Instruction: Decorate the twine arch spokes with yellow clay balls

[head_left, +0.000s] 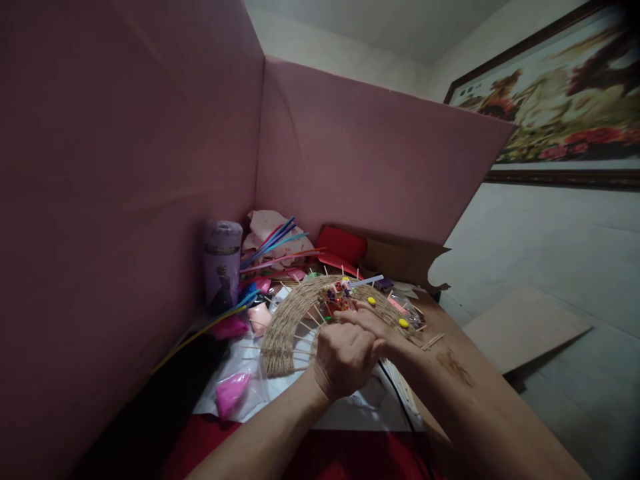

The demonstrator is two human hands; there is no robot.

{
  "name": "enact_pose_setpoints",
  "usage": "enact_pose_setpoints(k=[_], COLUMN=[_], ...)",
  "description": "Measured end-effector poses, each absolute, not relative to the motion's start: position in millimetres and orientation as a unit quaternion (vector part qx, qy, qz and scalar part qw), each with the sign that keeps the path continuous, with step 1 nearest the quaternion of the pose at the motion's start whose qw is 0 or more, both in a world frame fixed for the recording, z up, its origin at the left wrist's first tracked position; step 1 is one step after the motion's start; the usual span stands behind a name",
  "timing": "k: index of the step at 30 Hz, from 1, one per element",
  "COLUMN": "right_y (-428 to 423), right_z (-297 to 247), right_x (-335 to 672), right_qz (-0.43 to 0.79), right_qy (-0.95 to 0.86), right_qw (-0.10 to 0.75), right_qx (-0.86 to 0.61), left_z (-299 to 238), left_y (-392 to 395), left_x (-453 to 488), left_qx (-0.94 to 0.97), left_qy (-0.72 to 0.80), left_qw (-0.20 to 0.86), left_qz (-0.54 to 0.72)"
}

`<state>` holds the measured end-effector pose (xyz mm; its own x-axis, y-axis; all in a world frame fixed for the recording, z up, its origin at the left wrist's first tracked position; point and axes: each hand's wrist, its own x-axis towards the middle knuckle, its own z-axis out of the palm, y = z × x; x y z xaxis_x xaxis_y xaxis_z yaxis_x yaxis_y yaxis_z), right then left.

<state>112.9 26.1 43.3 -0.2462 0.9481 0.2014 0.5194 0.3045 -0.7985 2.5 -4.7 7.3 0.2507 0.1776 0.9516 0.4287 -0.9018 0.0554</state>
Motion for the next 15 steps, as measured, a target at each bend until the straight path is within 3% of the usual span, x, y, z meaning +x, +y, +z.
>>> enact_pose_setpoints(k=[15], right_y=[16.7], right_z=[47.0], right_x=[122.7], right_qz=[0.254], right_qy=[-0.782], right_qw=[0.299], right_qx=[-0.483], left_z=[7.3], left_y=[-5.0], left_x=[3.0], left_qx=[-0.782], left_qy=[-0.192], left_qw=[0.104], left_qz=[-0.584])
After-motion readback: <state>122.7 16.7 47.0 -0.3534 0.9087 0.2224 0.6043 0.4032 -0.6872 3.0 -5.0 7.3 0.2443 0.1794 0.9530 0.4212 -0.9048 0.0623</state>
